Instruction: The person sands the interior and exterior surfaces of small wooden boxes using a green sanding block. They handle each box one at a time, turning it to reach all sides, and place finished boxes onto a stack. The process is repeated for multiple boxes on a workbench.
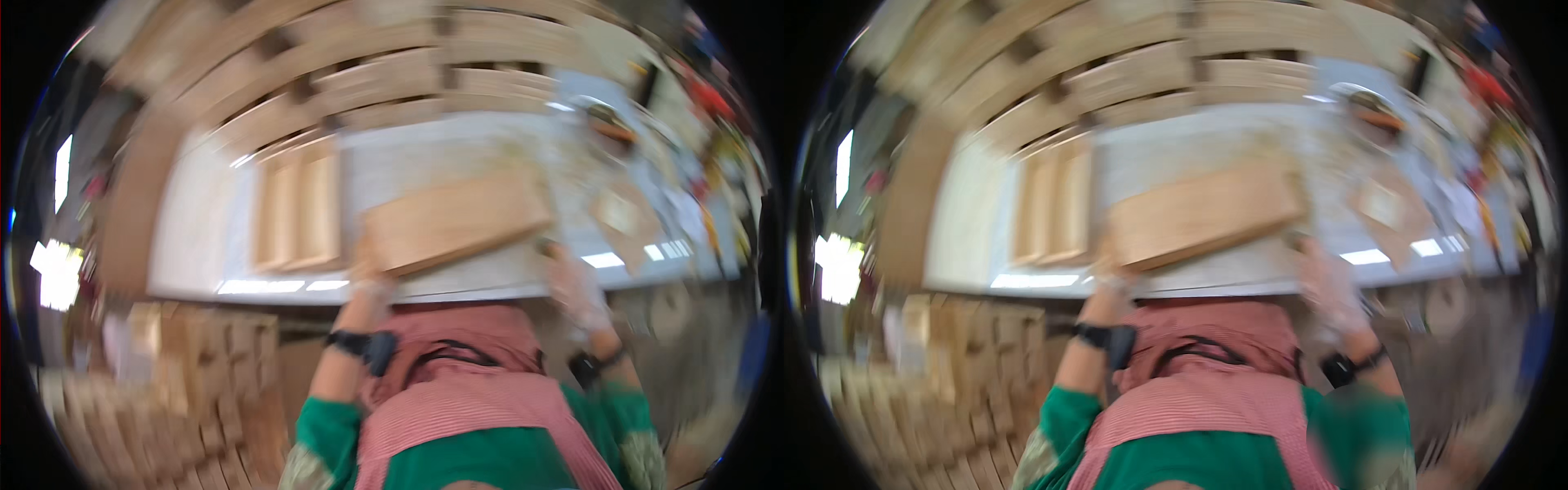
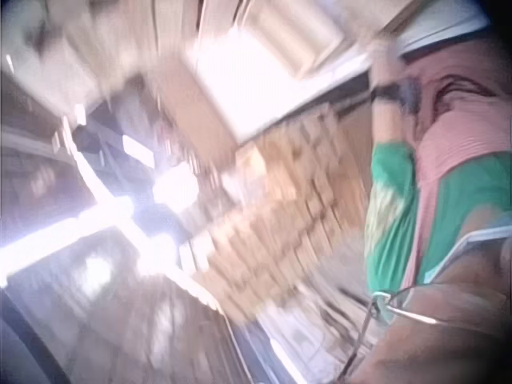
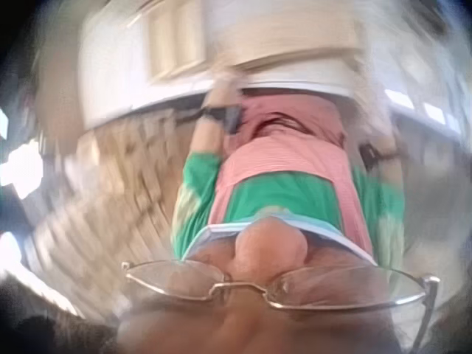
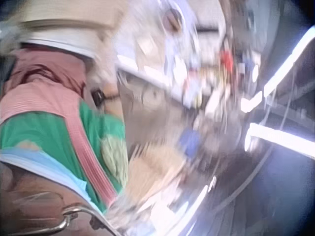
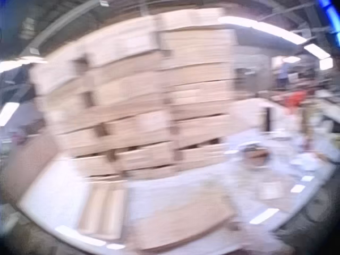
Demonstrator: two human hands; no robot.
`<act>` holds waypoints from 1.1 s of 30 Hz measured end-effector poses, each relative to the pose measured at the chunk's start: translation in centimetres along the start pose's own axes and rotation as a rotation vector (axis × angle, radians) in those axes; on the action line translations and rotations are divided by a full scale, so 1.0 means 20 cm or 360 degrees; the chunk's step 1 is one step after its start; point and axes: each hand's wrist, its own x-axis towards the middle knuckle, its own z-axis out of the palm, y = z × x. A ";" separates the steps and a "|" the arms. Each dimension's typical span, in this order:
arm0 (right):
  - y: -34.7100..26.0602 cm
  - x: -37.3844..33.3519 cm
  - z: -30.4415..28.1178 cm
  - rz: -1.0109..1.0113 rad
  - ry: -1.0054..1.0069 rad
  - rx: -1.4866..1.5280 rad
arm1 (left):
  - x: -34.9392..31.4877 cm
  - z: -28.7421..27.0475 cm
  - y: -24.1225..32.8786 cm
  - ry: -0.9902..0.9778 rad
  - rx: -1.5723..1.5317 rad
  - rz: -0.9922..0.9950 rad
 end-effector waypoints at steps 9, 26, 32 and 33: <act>0.32 0.00 0.12 0.0200 -0.0198 0.0272 | 0.09 -0.29 0.78 -0.0124 -0.0139 0.0563; 0.38 0.02 0.17 0.0142 -0.0154 0.0128 | -0.87 -2.37 0.52 0.0735 0.2548 -0.0787; 0.30 -0.03 0.12 0.0276 -0.0140 0.0071 | -0.79 -2.41 0.30 0.0450 0.2126 -0.1624; 0.24 0.00 0.10 0.0330 -0.0188 0.0100 | -0.84 -2.49 0.25 0.0427 0.2209 -0.1619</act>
